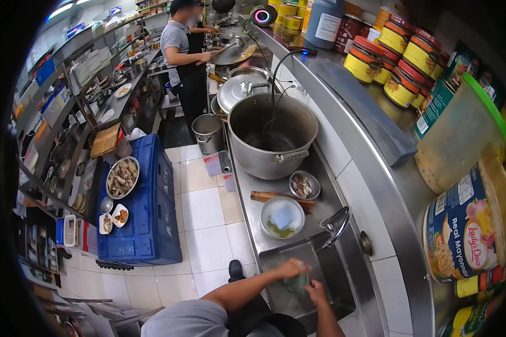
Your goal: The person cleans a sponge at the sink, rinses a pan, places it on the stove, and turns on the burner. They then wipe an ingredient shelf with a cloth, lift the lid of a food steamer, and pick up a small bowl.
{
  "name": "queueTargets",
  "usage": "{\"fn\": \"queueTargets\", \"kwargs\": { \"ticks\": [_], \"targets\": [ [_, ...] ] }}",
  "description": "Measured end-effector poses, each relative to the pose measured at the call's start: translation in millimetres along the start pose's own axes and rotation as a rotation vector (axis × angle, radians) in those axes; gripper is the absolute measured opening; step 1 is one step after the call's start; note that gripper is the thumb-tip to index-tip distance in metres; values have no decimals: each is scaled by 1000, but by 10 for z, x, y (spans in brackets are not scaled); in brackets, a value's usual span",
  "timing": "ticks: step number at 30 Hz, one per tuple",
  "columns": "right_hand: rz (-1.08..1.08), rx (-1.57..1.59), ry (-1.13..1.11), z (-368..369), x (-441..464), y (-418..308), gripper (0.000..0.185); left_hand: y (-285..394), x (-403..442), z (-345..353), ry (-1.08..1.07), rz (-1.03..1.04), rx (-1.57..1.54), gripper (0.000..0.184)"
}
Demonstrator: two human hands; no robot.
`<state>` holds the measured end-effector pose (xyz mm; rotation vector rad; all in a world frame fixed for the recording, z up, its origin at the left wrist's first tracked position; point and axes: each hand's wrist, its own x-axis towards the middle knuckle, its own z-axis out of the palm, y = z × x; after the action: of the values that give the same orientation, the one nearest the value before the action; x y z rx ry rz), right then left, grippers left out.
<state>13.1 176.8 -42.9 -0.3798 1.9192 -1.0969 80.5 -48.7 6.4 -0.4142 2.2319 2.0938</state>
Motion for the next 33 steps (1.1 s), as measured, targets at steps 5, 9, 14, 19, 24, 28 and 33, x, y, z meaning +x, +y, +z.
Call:
{"fn": "queueTargets", "kwargs": {
  "ticks": [5,9,14,19,24,28,33],
  "targets": [
    [29,1044,70,373,-75,-825,31,-52,60,253,379,118,-289,27],
    [231,1159,138,330,185,-662,34,118,47,653,397,241,105,21],
    [395,964,72,480,218,-920,39,-40,269,340,378,5,298,23],
    [539,896,-36,377,405,-538,37,214,-25,508,307,321,204,26],
    [416,936,48,282,227,-715,39,253,-24,409,214,170,203,47],
    [133,885,-48,117,189,-674,42,-157,-12,255,199,138,150,53],
    [-43,-359,-69,8,-213,-988,33,176,9,-67,37,66,-101,44]
  ]
}}
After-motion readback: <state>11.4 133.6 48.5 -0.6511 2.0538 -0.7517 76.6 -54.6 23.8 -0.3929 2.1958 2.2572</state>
